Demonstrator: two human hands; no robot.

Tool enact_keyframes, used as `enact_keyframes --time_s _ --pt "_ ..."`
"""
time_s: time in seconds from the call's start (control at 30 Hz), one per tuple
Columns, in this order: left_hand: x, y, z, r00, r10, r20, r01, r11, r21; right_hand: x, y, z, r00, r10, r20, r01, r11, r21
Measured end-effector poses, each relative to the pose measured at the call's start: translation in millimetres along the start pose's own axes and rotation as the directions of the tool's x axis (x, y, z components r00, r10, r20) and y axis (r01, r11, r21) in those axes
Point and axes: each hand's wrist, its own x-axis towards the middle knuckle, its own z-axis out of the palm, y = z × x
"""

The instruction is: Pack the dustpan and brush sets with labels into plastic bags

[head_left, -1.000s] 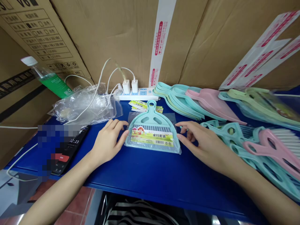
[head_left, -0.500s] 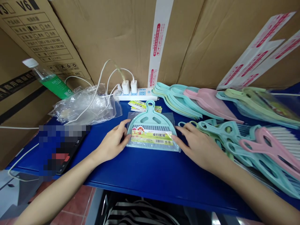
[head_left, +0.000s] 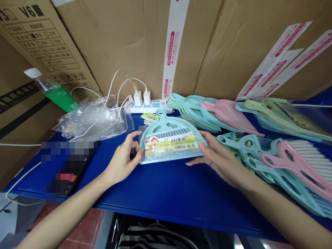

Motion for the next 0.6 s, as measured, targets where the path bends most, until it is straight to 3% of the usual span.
enact_keyframes --time_s 0.13,0.3,0.4,0.5,0.6 --pt "-5 8 7.4 0.995 0.051 -0.090 -0.052 0.999 -0.012 -1 6 21 0.997 0.055 -0.056 -0.033 0.942 0.334" --pt "-10 20 15.1 0.982 0.157 -0.104 -0.161 0.986 -0.032 1 10 39 0.984 0.061 -0.166 0.017 0.903 0.429" --pt "-13 23 14.5 0.965 0.251 -0.080 -0.255 0.966 -0.044 5 11 36 0.975 0.044 -0.218 0.057 0.898 0.437" --pt "-15 21 11.3 0.937 0.311 -0.158 -0.316 0.949 -0.009 7 11 23 0.958 0.017 -0.286 0.105 0.909 0.404" --pt "-16 18 8.7 0.916 0.339 -0.215 -0.333 0.941 0.064 2 9 -7 0.915 -0.113 -0.387 0.177 0.975 0.136"
